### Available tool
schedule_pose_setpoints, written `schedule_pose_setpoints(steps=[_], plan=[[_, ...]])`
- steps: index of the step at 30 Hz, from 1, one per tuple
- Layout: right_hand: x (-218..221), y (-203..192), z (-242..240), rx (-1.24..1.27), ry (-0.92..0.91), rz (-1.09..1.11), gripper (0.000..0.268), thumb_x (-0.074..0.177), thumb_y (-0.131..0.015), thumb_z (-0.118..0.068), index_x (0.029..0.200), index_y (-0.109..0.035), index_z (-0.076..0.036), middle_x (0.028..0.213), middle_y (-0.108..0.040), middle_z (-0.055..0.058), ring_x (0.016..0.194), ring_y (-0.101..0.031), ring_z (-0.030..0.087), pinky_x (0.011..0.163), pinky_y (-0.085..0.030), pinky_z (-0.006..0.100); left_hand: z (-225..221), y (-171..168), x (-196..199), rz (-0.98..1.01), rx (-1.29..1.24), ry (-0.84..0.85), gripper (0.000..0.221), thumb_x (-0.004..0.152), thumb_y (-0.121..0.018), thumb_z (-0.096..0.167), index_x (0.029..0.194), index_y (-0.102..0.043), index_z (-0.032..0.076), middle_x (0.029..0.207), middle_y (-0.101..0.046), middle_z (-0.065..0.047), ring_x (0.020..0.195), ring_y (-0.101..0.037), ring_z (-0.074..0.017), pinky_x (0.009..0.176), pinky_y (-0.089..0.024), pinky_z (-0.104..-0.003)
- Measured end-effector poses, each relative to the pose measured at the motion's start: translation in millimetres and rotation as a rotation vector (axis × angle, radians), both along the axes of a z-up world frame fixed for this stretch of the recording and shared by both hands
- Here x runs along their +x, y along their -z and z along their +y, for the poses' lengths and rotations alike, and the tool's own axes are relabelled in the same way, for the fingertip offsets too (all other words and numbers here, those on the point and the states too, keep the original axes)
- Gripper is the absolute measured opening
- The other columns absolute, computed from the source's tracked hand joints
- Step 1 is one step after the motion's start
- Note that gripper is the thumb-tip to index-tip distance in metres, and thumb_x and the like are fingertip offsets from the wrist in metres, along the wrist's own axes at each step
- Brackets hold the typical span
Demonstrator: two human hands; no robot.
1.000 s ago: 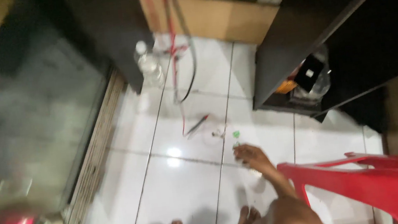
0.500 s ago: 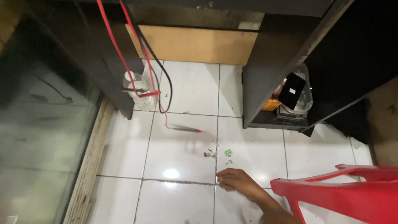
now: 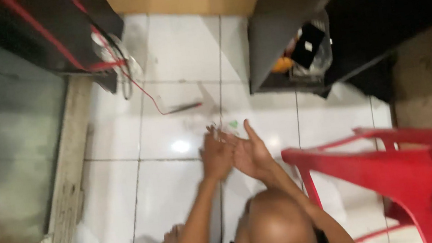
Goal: Sorting small electronic components on a workbench and cleaning the area.
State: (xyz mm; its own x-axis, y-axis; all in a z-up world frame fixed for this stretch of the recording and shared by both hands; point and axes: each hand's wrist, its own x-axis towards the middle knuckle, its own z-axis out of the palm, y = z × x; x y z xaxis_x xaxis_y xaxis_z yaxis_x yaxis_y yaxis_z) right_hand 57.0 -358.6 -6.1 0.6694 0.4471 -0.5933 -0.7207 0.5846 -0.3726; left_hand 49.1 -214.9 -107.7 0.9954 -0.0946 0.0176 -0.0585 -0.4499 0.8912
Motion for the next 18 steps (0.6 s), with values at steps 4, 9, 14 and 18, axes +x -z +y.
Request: schedule_pose_setpoints(steps=[4, 9, 14, 18], plan=[[-33.9, 35.6, -71.4, -0.126, 0.117, -0.277, 0.076, 0.096, -0.052, -0.060, 0.152, -0.045, -0.009, 0.134, -0.062, 0.023, 0.107, -0.071, 0.033, 0.101, -0.052, 0.046, 99.2, 142.0, -28.1, 0.371, 0.045, -0.269, 0.028, 0.095, -0.058, 0.011, 0.121, -0.056, 0.004, 0.099, -0.064, -0.028, 0.082, -0.059, -0.0355, 0.071, -0.043, -0.045], [-53.3, 53.1, -102.0, -0.746, 0.323, -0.277, 0.033, 0.104, -0.060, -0.024, 0.132, -0.065, -0.007, 0.116, -0.071, 0.013, 0.102, -0.073, 0.024, 0.094, -0.057, 0.038, 151.9, 43.7, -28.6, 0.478, 0.026, -0.805, 0.076, 0.075, -0.081, 0.010, 0.146, -0.056, 0.018, 0.102, -0.073, -0.010, 0.077, -0.067, -0.0192, 0.062, -0.059, -0.035], [-77.4, 161.7, -99.1, -1.146, 0.166, -0.332, 0.037, 0.098, -0.062, 0.004, 0.134, -0.063, -0.006, 0.109, -0.061, 0.016, 0.094, -0.068, 0.027, 0.079, -0.065, 0.040, 115.1, 39.6, -15.5, 0.487, -0.021, -0.434, 0.045, 0.091, -0.075, 0.017, 0.136, -0.066, 0.014, 0.125, -0.071, -0.015, 0.112, -0.069, -0.0359, 0.095, -0.057, -0.046], [-106.8, 188.6, -89.5, -1.236, 0.211, -0.303, 0.044, 0.095, -0.056, 0.012, 0.138, -0.058, 0.001, 0.110, -0.056, 0.014, 0.091, -0.063, 0.023, 0.080, -0.061, 0.031, 82.1, 5.9, -29.8, 0.630, -0.031, -0.317, 0.036, 0.098, -0.067, 0.018, 0.133, -0.069, 0.012, 0.125, -0.071, -0.019, 0.112, -0.070, -0.0350, 0.095, -0.057, -0.047]])
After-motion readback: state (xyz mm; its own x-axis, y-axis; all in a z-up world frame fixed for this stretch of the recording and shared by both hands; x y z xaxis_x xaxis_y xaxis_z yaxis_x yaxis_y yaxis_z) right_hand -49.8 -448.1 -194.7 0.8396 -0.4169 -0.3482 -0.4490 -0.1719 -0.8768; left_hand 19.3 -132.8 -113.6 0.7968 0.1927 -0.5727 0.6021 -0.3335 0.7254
